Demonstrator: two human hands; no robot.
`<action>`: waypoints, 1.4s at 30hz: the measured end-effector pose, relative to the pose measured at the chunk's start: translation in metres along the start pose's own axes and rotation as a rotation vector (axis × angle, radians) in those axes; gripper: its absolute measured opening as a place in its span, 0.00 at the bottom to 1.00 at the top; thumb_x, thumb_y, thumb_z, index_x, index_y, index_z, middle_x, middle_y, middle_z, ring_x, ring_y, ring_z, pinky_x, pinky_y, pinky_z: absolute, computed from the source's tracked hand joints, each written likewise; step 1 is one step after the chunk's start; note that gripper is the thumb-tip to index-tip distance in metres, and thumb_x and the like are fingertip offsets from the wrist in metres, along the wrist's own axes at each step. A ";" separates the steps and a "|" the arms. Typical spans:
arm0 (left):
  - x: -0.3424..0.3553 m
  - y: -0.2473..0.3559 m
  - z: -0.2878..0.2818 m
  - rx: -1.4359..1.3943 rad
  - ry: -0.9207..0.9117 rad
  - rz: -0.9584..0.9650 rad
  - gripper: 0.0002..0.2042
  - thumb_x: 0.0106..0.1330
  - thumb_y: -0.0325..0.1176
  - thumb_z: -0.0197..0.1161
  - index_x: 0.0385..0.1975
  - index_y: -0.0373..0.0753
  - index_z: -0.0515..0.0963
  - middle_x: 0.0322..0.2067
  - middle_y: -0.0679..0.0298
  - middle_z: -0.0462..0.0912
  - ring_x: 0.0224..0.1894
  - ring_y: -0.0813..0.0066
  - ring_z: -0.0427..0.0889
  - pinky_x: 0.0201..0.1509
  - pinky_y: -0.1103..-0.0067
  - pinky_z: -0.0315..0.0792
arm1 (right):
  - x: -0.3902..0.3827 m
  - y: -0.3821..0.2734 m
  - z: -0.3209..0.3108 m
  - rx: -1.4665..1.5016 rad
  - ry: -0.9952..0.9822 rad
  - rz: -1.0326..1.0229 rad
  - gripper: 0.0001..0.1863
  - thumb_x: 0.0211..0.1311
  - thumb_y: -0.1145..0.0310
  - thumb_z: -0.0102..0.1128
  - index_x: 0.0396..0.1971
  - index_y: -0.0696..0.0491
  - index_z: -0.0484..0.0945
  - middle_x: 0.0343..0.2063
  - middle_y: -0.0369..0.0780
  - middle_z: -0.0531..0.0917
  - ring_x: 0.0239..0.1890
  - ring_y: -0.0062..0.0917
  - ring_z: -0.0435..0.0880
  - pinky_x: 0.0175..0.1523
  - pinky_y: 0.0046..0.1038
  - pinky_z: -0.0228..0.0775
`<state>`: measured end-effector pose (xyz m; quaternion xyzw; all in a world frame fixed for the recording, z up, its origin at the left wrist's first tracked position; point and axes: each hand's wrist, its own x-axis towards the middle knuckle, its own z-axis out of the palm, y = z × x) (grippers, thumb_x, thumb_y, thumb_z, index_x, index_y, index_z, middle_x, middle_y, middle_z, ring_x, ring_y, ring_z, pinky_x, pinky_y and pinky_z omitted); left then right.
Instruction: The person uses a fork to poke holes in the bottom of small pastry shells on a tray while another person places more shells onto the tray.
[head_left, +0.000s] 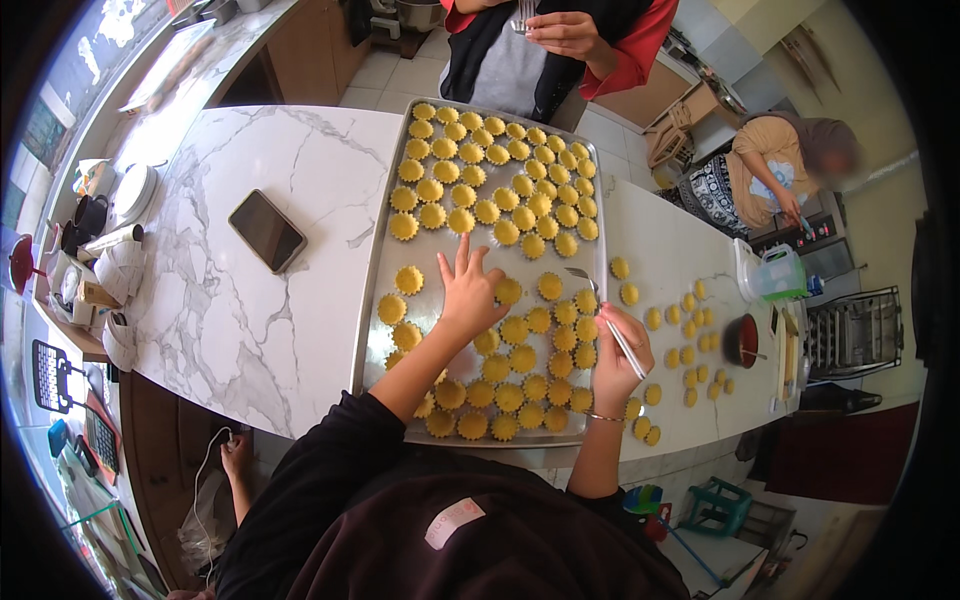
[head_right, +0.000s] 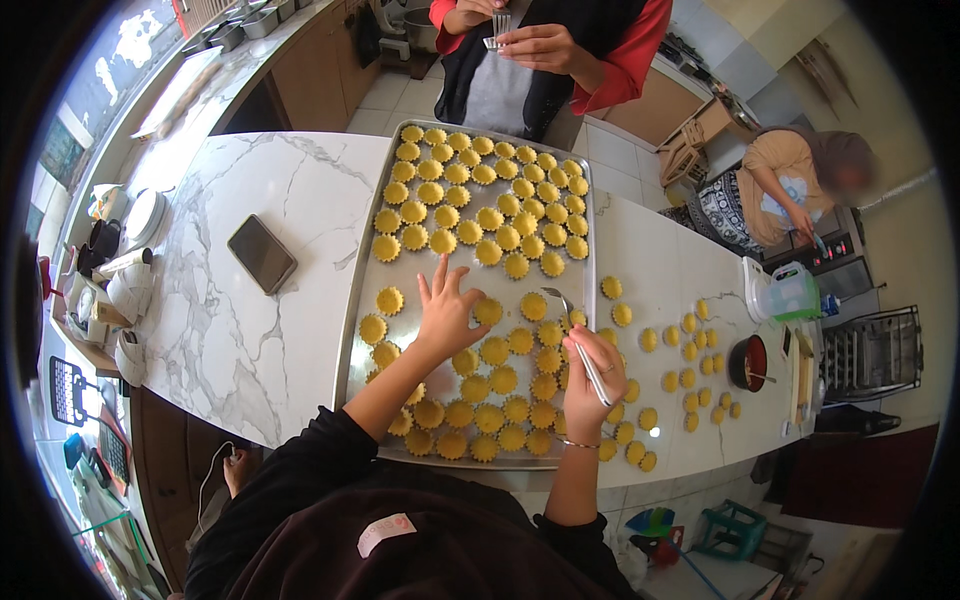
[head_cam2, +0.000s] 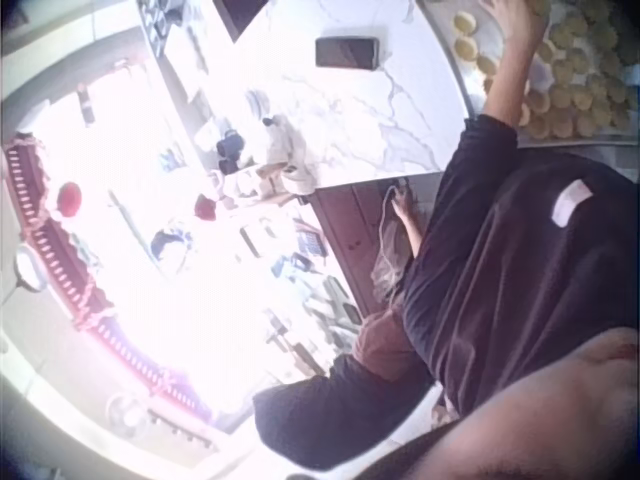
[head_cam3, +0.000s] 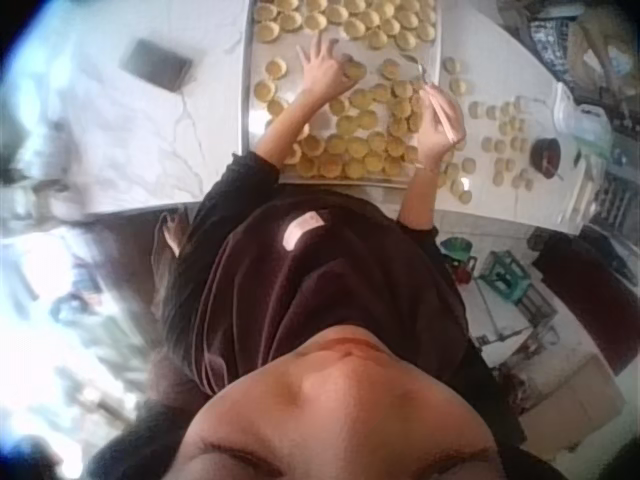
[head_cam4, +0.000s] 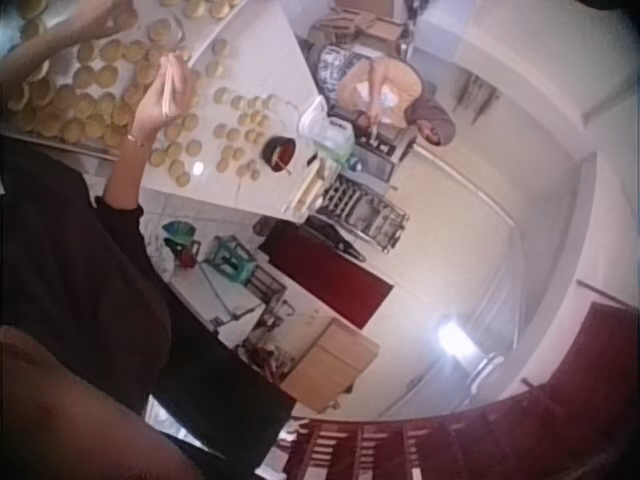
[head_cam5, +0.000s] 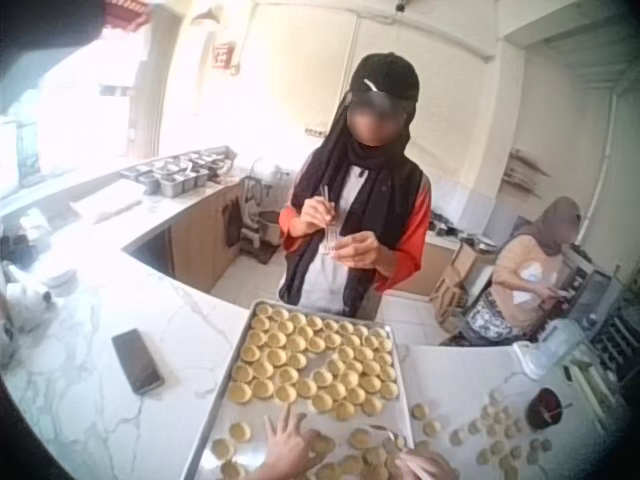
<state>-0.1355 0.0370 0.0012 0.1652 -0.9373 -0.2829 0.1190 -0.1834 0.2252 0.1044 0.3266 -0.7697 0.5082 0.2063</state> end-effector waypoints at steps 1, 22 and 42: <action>-0.002 0.002 -0.004 0.019 -0.035 0.002 0.20 0.43 0.44 0.72 0.37 0.44 0.79 0.58 0.53 0.60 0.70 0.46 0.40 0.63 0.36 0.37 | -0.003 0.005 -0.002 0.000 -0.007 0.027 0.10 0.50 0.84 0.63 0.33 0.58 0.81 0.32 0.44 0.83 0.33 0.27 0.83 0.38 0.24 0.77; 0.071 0.013 0.008 0.113 0.043 0.146 0.24 0.48 0.44 0.70 0.47 0.46 0.77 0.59 0.59 0.60 0.70 0.49 0.43 0.66 0.43 0.40 | 0.015 0.056 0.058 -0.006 -0.231 -0.021 0.12 0.49 0.83 0.64 0.35 0.53 0.82 0.34 0.42 0.83 0.35 0.29 0.84 0.37 0.24 0.78; 0.083 0.014 0.017 0.154 -0.009 0.111 0.21 0.45 0.46 0.71 0.41 0.49 0.80 0.60 0.61 0.62 0.70 0.52 0.43 0.66 0.42 0.38 | 0.015 0.065 0.068 -0.012 -0.319 0.004 0.12 0.52 0.83 0.60 0.37 0.54 0.81 0.36 0.43 0.82 0.38 0.30 0.84 0.42 0.25 0.79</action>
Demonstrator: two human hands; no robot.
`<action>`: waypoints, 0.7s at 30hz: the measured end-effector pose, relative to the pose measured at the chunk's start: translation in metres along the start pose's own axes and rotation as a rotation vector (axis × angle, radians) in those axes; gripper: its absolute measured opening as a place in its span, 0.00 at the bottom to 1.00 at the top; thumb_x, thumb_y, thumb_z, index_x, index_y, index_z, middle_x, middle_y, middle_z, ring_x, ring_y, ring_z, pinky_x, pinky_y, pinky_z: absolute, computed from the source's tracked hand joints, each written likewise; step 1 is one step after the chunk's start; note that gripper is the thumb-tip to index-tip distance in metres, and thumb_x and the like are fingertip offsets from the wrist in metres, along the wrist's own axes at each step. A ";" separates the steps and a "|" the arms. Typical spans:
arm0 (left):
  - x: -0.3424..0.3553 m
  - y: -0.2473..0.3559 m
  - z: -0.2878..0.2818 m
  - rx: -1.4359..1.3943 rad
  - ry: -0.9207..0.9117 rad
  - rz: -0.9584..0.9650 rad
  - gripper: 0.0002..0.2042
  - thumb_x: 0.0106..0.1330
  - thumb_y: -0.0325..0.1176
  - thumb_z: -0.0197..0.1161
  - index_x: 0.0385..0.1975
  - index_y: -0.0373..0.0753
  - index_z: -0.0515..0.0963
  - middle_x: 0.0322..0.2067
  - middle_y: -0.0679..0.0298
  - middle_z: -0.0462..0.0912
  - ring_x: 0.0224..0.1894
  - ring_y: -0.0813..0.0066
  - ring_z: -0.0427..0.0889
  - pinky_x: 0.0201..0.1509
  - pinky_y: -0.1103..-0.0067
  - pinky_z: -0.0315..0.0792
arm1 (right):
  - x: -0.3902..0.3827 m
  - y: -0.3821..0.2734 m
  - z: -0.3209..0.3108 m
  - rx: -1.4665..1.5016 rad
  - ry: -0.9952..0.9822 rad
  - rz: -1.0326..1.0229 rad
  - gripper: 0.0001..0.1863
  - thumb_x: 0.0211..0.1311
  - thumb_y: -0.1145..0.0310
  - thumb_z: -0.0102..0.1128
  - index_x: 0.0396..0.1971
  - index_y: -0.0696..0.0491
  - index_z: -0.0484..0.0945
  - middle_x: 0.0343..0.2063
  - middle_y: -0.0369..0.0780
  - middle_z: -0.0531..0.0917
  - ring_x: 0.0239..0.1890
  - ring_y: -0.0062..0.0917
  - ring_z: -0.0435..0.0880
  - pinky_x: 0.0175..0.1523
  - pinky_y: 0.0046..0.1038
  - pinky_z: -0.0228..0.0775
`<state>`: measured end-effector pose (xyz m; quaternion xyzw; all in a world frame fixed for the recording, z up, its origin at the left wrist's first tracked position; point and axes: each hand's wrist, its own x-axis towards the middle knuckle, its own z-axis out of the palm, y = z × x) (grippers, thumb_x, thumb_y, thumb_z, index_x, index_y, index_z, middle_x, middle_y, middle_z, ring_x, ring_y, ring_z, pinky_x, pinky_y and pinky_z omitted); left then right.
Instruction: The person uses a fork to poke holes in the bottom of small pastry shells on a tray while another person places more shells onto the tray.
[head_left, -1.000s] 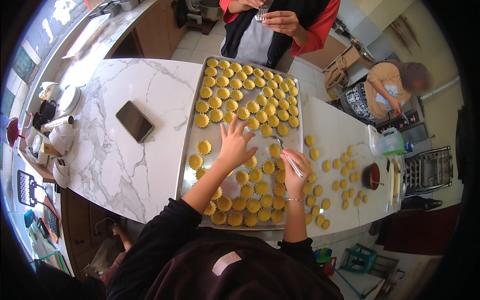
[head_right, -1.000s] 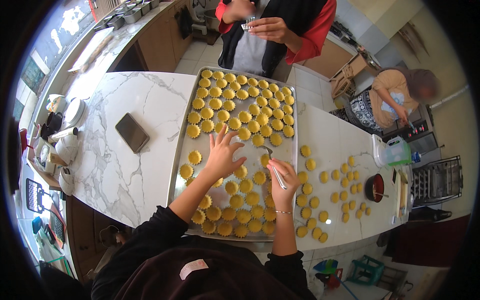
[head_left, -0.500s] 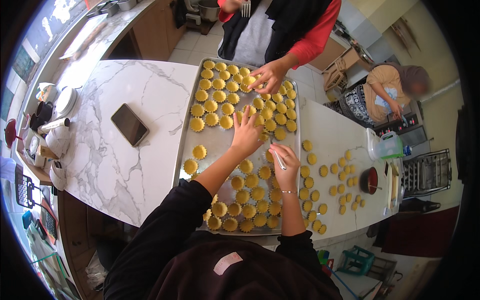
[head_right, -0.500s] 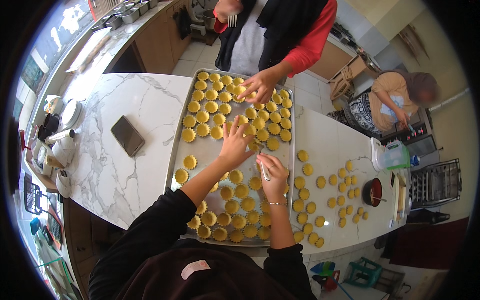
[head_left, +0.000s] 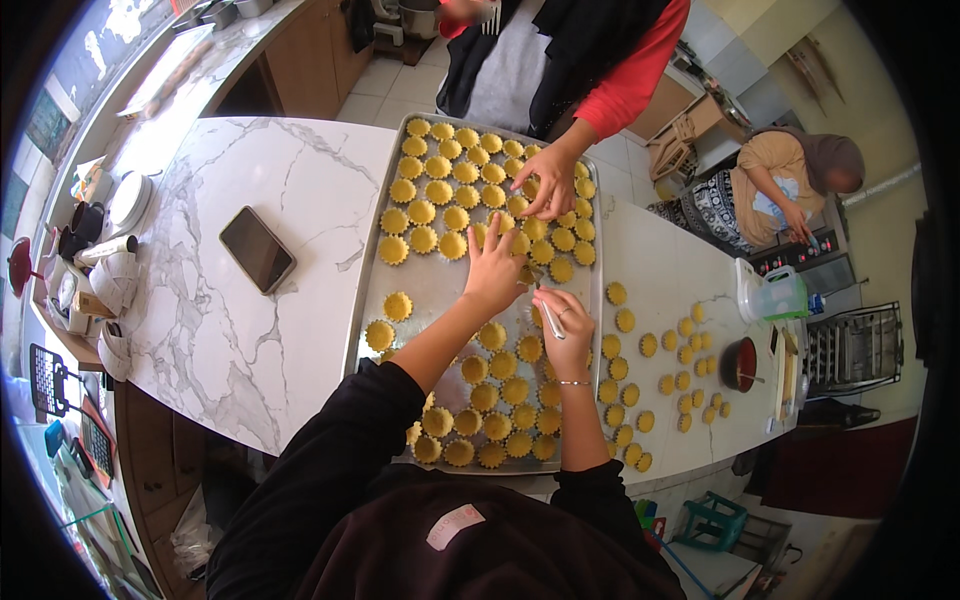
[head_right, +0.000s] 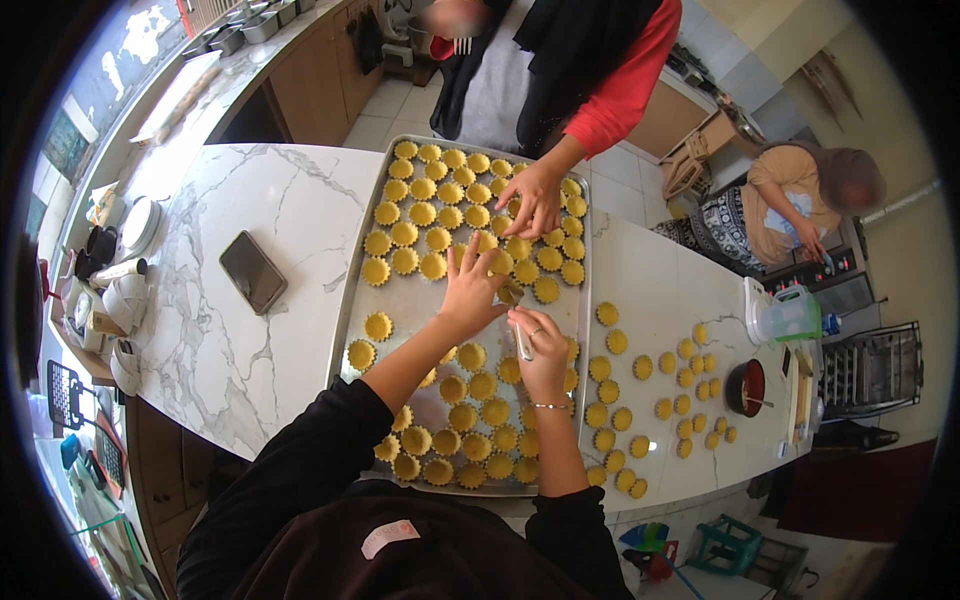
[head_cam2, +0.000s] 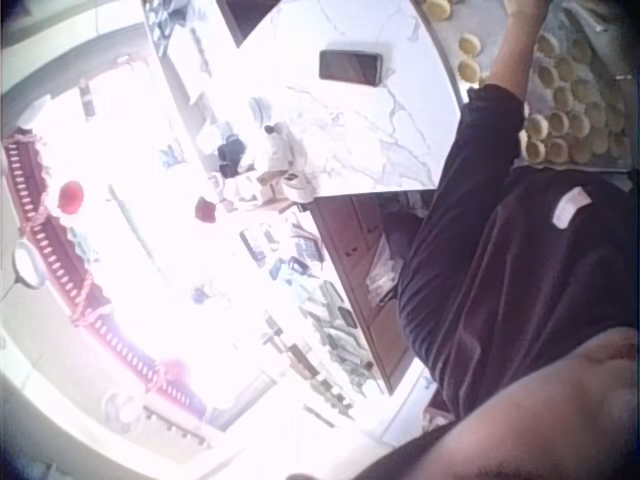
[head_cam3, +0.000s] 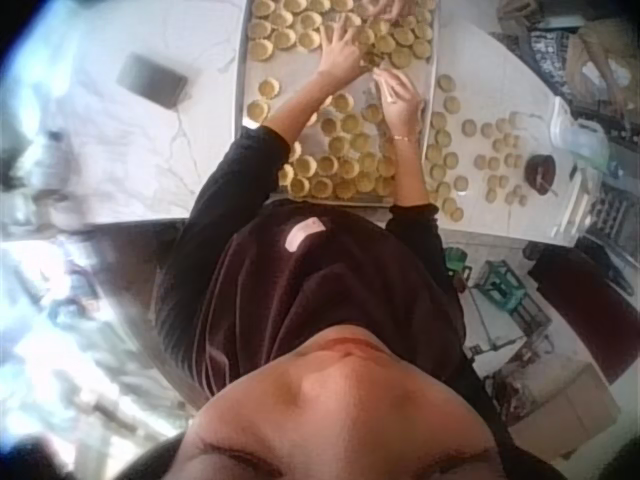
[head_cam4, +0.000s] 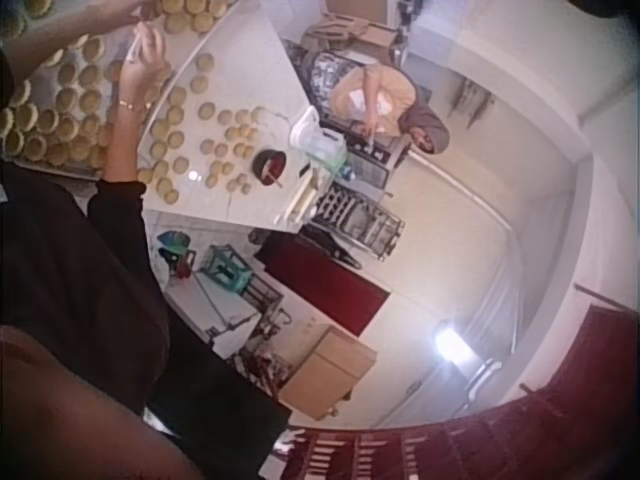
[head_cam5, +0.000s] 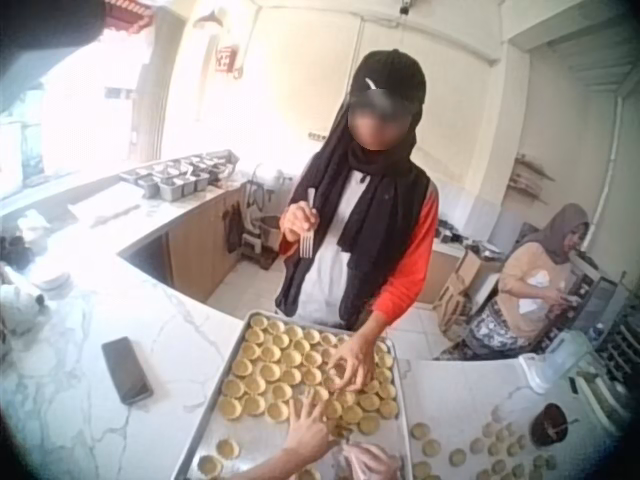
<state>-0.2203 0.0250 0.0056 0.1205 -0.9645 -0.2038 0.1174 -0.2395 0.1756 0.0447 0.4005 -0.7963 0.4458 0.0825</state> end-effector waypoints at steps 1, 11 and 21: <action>0.000 0.000 0.000 0.006 -0.003 -0.006 0.22 0.45 0.46 0.71 0.41 0.48 0.80 0.59 0.61 0.62 0.70 0.51 0.43 0.66 0.42 0.38 | 0.000 0.001 0.000 -0.022 -0.013 -0.016 0.12 0.52 0.83 0.59 0.36 0.54 0.81 0.36 0.43 0.82 0.38 0.30 0.84 0.42 0.25 0.79; 0.004 0.001 0.004 -0.044 0.038 -0.004 0.18 0.46 0.43 0.70 0.35 0.41 0.81 0.59 0.59 0.63 0.70 0.51 0.44 0.65 0.40 0.36 | 0.000 0.000 -0.002 -0.051 0.033 -0.041 0.13 0.50 0.83 0.62 0.37 0.54 0.81 0.35 0.42 0.82 0.37 0.30 0.84 0.40 0.25 0.79; 0.003 0.002 0.002 0.066 0.017 -0.008 0.19 0.45 0.46 0.71 0.36 0.45 0.81 0.60 0.59 0.62 0.70 0.51 0.44 0.64 0.39 0.37 | -0.006 -0.003 -0.003 -0.037 0.070 -0.060 0.17 0.46 0.85 0.63 0.37 0.53 0.81 0.35 0.42 0.83 0.37 0.30 0.84 0.40 0.26 0.78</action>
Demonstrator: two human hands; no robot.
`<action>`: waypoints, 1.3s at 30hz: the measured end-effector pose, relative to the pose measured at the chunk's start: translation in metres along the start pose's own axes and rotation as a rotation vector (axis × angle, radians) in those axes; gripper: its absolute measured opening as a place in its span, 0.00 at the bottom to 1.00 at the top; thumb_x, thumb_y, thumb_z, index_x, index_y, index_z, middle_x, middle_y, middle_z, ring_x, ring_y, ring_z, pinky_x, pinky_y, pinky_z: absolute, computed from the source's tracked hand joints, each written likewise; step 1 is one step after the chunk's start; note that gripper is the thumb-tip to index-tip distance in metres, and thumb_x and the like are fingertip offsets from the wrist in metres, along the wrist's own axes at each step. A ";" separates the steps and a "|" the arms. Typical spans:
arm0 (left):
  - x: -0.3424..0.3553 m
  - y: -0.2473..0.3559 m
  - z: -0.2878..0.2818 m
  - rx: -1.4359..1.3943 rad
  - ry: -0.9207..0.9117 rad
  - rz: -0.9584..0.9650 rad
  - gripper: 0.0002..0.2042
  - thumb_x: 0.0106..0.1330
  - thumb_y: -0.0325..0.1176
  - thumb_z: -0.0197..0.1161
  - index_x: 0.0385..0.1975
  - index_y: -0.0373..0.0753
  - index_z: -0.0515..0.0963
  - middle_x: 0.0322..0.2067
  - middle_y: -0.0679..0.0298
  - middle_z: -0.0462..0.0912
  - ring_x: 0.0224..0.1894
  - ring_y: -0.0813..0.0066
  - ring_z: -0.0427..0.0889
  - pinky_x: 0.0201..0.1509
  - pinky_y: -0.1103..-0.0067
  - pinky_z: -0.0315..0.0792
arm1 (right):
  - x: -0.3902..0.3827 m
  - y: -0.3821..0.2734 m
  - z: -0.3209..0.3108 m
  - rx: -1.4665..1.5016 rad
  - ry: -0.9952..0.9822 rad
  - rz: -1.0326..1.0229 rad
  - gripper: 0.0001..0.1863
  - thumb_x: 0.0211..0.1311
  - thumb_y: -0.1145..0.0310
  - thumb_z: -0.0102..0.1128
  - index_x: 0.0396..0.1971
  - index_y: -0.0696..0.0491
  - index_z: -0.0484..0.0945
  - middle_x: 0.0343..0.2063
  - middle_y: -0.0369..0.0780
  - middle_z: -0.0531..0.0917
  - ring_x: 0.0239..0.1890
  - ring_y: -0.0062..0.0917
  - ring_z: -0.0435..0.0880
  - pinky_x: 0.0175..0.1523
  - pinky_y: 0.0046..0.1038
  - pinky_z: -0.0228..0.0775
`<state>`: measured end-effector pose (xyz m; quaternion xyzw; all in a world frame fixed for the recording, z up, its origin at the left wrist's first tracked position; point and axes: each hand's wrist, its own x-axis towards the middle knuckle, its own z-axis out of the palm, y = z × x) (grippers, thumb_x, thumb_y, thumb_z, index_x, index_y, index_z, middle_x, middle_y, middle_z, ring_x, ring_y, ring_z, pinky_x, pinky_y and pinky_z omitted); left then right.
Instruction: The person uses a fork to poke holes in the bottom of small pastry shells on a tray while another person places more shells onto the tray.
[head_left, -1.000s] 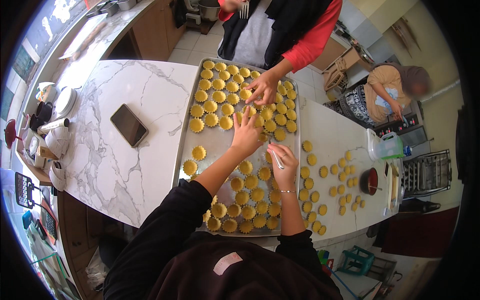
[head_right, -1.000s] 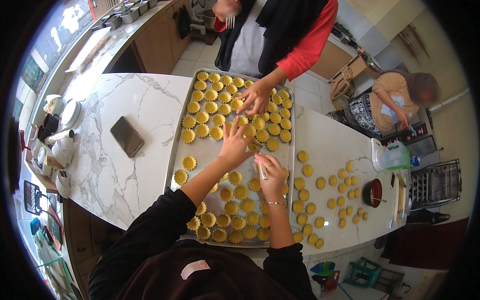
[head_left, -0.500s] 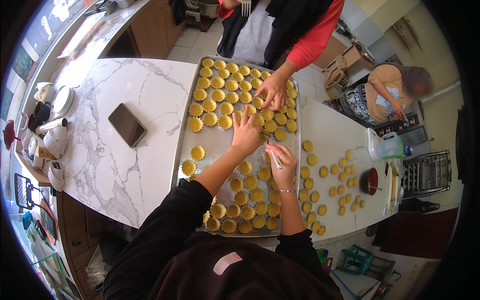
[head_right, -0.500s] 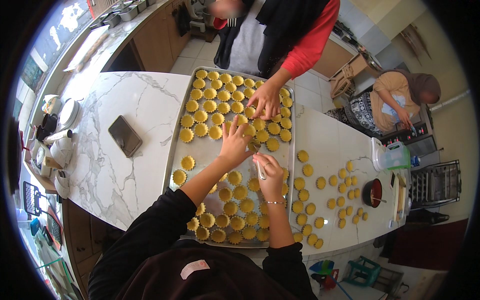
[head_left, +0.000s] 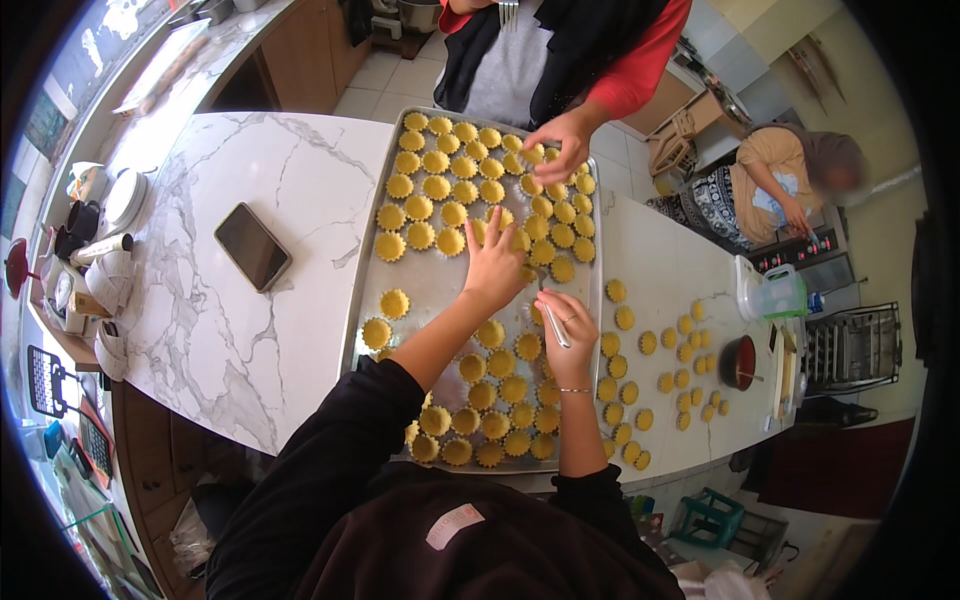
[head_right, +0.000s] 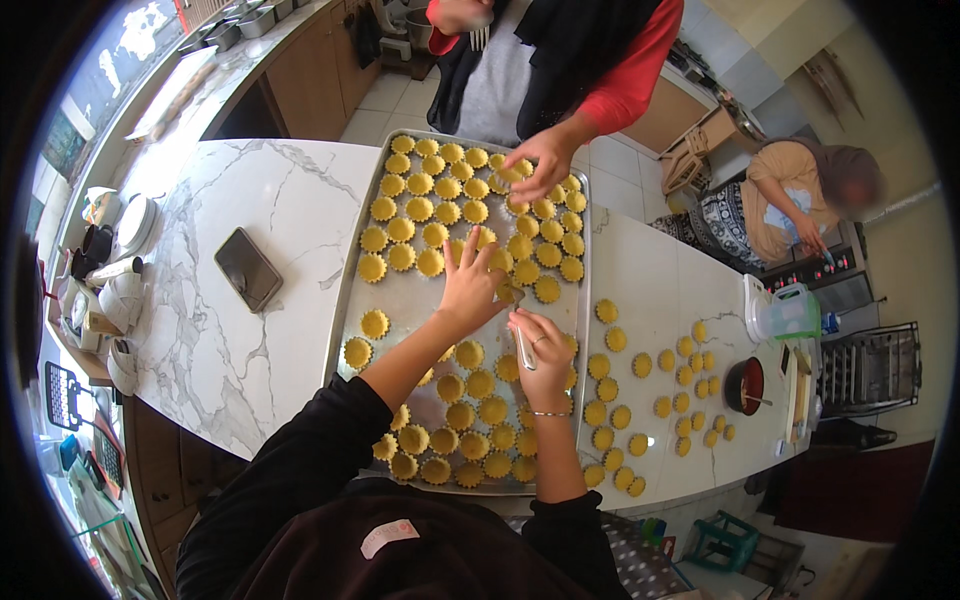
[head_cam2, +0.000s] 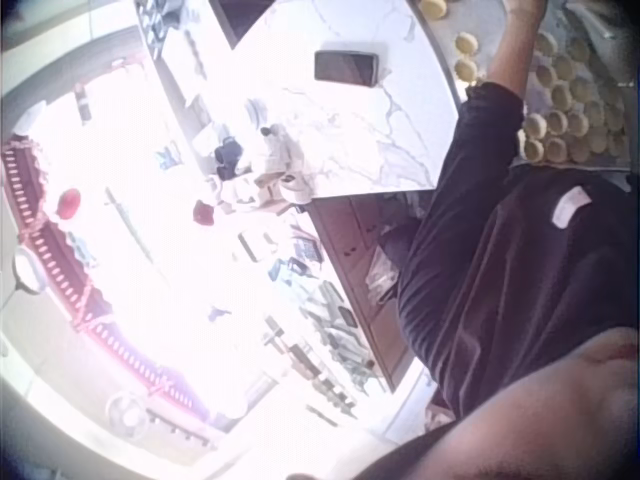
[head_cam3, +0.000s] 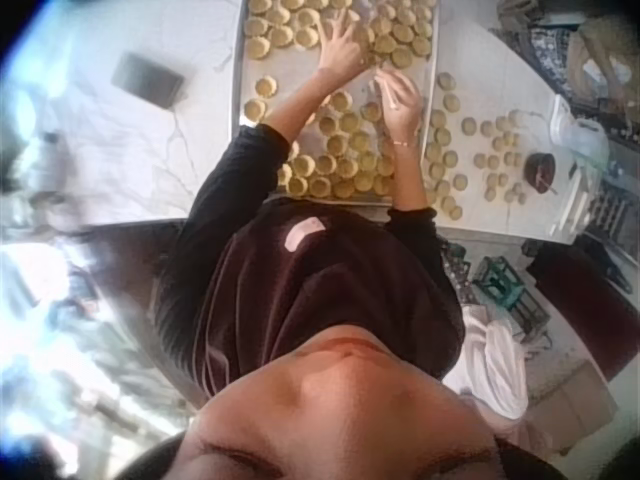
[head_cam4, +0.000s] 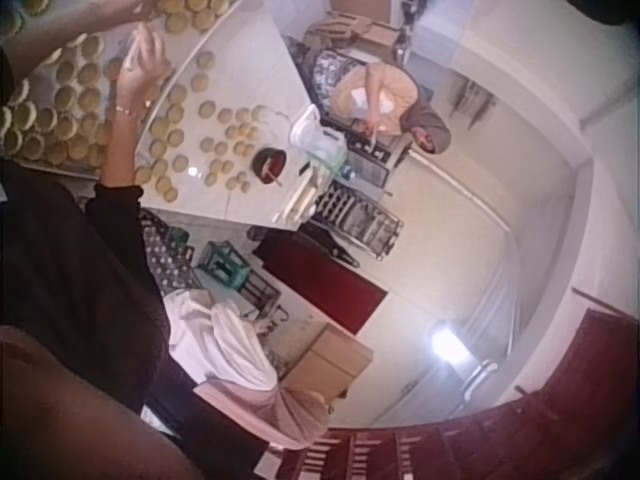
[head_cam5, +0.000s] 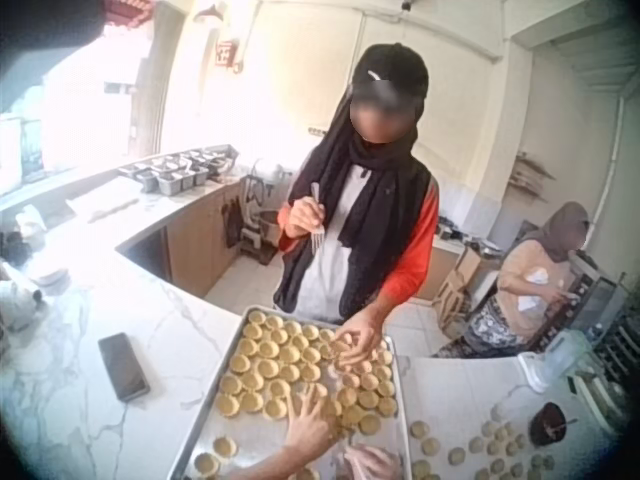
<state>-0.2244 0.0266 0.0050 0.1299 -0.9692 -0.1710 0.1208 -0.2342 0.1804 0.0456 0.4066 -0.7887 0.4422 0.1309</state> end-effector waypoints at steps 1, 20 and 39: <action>0.000 0.000 0.000 -0.029 0.023 0.009 0.17 0.47 0.45 0.69 0.35 0.43 0.81 0.59 0.59 0.63 0.70 0.51 0.43 0.64 0.38 0.35 | -0.001 0.001 0.001 -0.005 -0.014 -0.003 0.14 0.49 0.84 0.63 0.36 0.53 0.82 0.35 0.42 0.83 0.36 0.29 0.83 0.39 0.25 0.78; 0.001 0.002 -0.001 -0.052 0.019 0.017 0.17 0.44 0.43 0.70 0.33 0.44 0.82 0.58 0.57 0.64 0.70 0.51 0.43 0.64 0.38 0.36 | -0.003 -0.002 0.000 0.028 -0.018 0.073 0.13 0.50 0.83 0.62 0.36 0.54 0.82 0.36 0.42 0.82 0.37 0.29 0.84 0.40 0.26 0.79; -0.001 0.000 -0.001 -0.044 0.019 0.018 0.15 0.45 0.43 0.70 0.33 0.45 0.82 0.59 0.57 0.63 0.70 0.51 0.42 0.64 0.38 0.35 | 0.001 -0.004 -0.001 0.018 -0.106 0.058 0.13 0.49 0.83 0.62 0.35 0.53 0.82 0.34 0.41 0.82 0.39 0.31 0.83 0.41 0.27 0.77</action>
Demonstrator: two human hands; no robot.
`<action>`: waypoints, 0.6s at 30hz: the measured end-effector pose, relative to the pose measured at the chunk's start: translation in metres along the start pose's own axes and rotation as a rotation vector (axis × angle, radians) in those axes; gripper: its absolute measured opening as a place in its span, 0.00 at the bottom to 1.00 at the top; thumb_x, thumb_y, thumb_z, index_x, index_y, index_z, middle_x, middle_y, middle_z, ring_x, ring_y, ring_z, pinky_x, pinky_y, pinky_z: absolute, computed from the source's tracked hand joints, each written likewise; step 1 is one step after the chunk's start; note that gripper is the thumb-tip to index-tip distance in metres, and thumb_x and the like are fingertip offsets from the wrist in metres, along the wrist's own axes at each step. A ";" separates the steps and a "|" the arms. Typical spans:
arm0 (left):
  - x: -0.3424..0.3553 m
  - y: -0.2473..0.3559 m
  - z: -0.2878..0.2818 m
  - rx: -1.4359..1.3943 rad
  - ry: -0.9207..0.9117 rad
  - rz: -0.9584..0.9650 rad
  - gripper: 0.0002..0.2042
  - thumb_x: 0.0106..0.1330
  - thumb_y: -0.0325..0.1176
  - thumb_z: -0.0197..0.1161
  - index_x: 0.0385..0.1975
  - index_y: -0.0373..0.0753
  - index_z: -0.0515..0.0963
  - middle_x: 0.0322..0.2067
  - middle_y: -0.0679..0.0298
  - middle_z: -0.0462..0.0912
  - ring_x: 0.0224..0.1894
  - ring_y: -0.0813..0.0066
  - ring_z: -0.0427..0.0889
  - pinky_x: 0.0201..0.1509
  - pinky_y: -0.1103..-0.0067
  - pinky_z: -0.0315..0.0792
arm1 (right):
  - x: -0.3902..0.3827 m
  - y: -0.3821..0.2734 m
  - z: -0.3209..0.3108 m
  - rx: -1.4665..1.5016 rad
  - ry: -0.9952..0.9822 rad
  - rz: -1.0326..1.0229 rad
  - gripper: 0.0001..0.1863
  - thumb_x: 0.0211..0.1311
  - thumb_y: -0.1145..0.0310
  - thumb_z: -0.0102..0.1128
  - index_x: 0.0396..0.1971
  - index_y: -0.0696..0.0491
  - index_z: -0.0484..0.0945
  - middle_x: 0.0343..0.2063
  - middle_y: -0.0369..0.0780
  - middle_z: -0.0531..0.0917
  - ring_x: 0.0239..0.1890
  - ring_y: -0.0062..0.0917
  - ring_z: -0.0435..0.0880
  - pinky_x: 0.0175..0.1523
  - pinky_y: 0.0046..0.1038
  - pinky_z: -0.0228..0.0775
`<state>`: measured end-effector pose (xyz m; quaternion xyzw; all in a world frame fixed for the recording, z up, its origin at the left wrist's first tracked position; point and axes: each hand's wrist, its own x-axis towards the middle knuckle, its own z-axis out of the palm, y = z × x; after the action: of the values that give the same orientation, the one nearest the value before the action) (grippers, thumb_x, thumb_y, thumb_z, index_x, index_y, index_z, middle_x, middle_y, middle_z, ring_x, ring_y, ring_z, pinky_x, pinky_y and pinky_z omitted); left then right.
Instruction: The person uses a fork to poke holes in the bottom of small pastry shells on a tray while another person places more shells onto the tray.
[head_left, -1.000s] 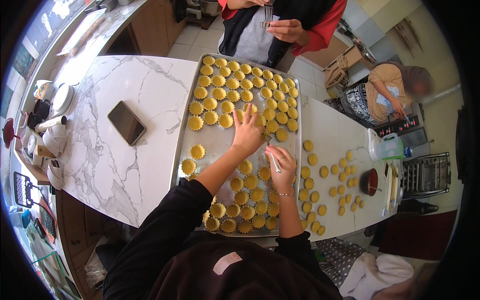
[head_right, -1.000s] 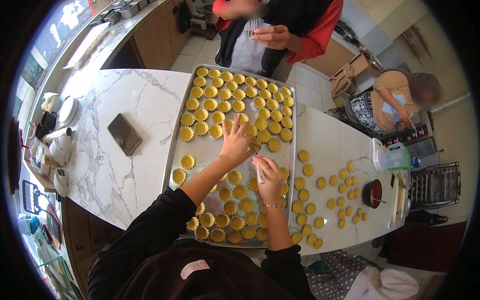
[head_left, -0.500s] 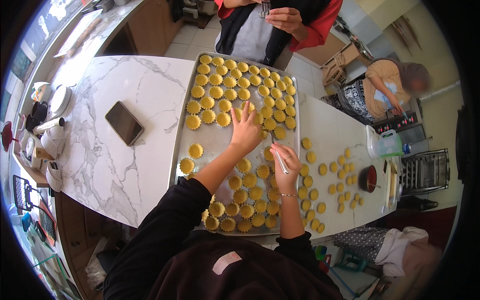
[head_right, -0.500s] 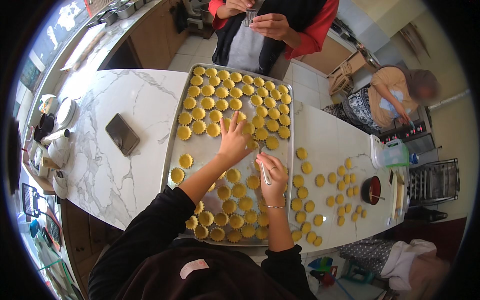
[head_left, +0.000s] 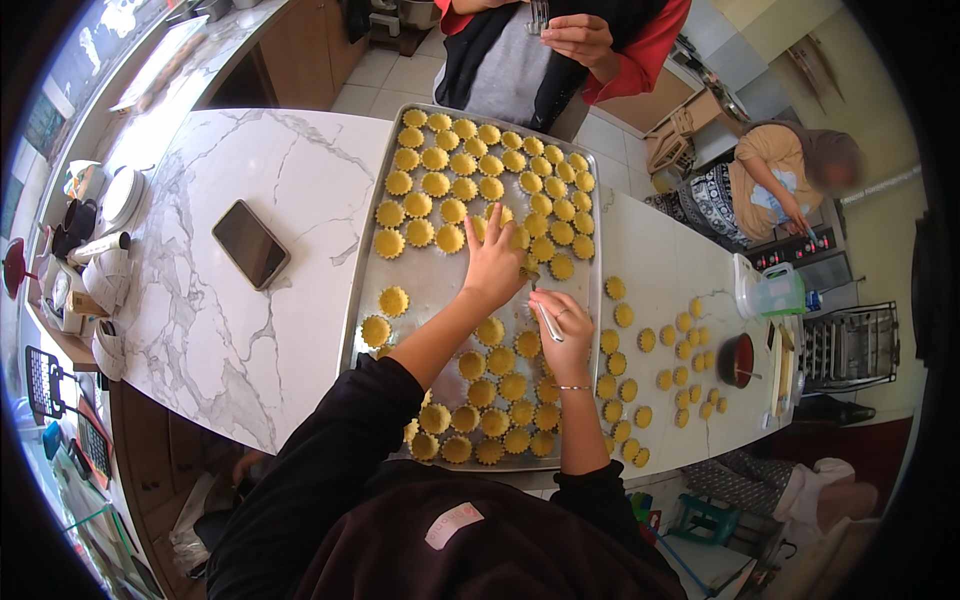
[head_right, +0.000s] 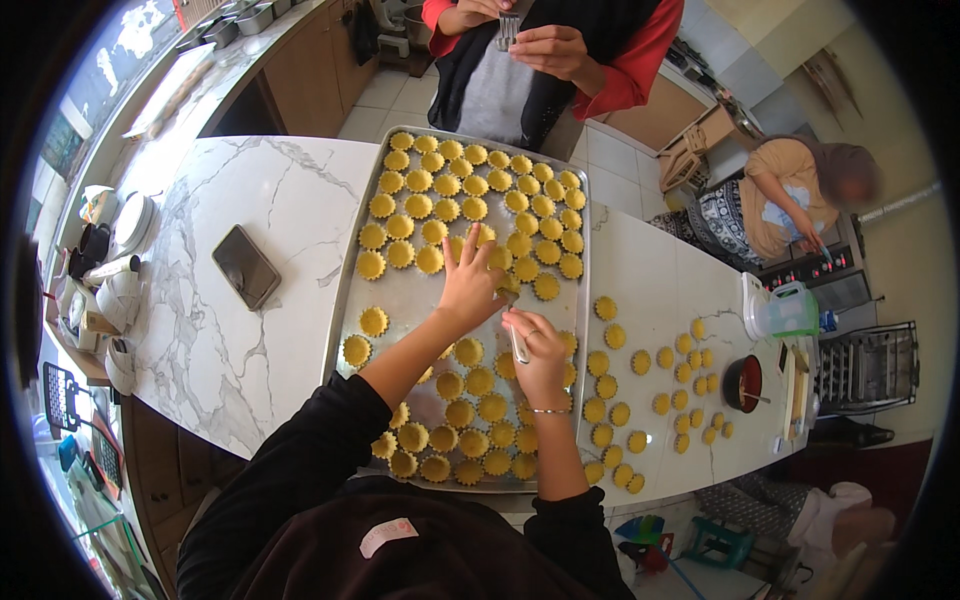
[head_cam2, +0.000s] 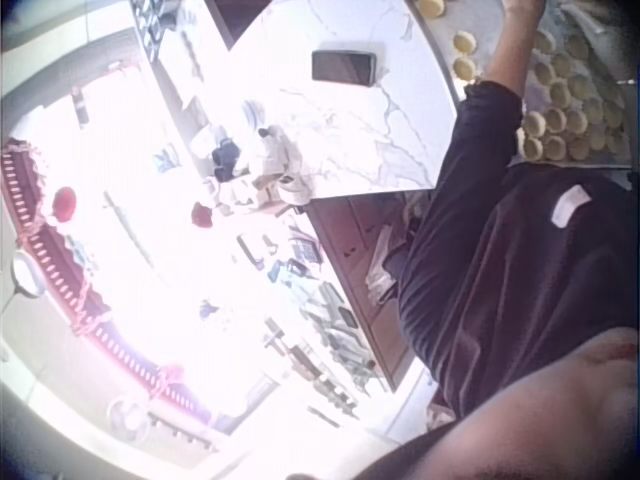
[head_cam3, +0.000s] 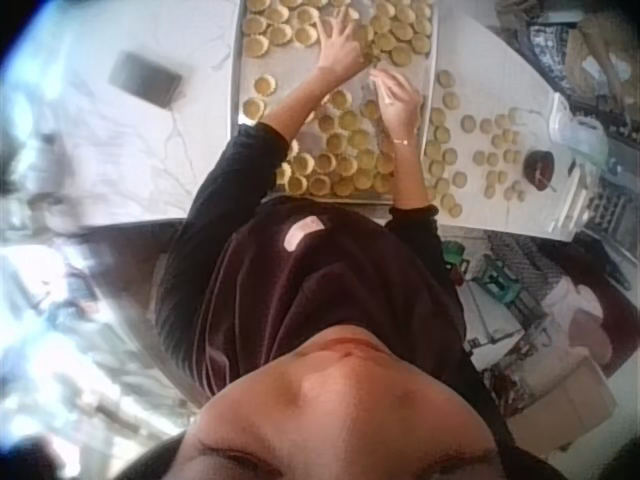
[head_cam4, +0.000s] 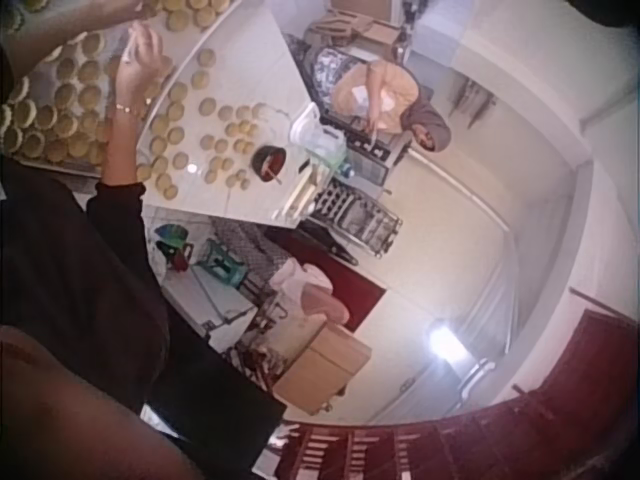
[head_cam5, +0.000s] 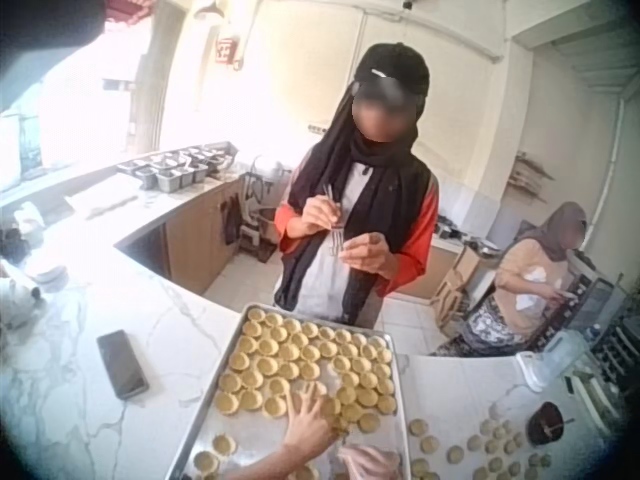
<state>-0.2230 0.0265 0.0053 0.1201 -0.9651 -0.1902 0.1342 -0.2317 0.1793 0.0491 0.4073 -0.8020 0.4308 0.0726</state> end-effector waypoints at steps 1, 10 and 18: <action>0.000 0.001 0.000 -0.001 -0.003 0.001 0.15 0.45 0.43 0.70 0.32 0.45 0.82 0.59 0.57 0.63 0.70 0.51 0.42 0.64 0.38 0.36 | 0.000 0.000 0.000 -0.019 -0.027 0.000 0.13 0.49 0.83 0.62 0.36 0.53 0.82 0.34 0.41 0.82 0.39 0.31 0.83 0.41 0.27 0.77; 0.002 0.000 0.002 0.034 0.000 0.025 0.17 0.44 0.43 0.70 0.33 0.43 0.82 0.59 0.57 0.63 0.70 0.51 0.42 0.64 0.38 0.36 | 0.002 -0.007 -0.014 0.059 0.177 -0.014 0.12 0.51 0.82 0.64 0.36 0.55 0.81 0.34 0.42 0.82 0.36 0.30 0.83 0.39 0.25 0.77; -0.020 0.003 -0.009 0.130 -0.025 0.092 0.16 0.44 0.43 0.70 0.31 0.43 0.82 0.59 0.54 0.61 0.70 0.49 0.41 0.64 0.36 0.36 | -0.018 -0.016 -0.055 0.033 0.402 0.036 0.10 0.51 0.83 0.64 0.35 0.57 0.81 0.34 0.43 0.82 0.35 0.27 0.82 0.39 0.23 0.77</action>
<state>-0.2022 0.0321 0.0107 0.0817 -0.9815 -0.1222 0.1228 -0.2215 0.2266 0.0847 0.2998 -0.7714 0.5177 0.2169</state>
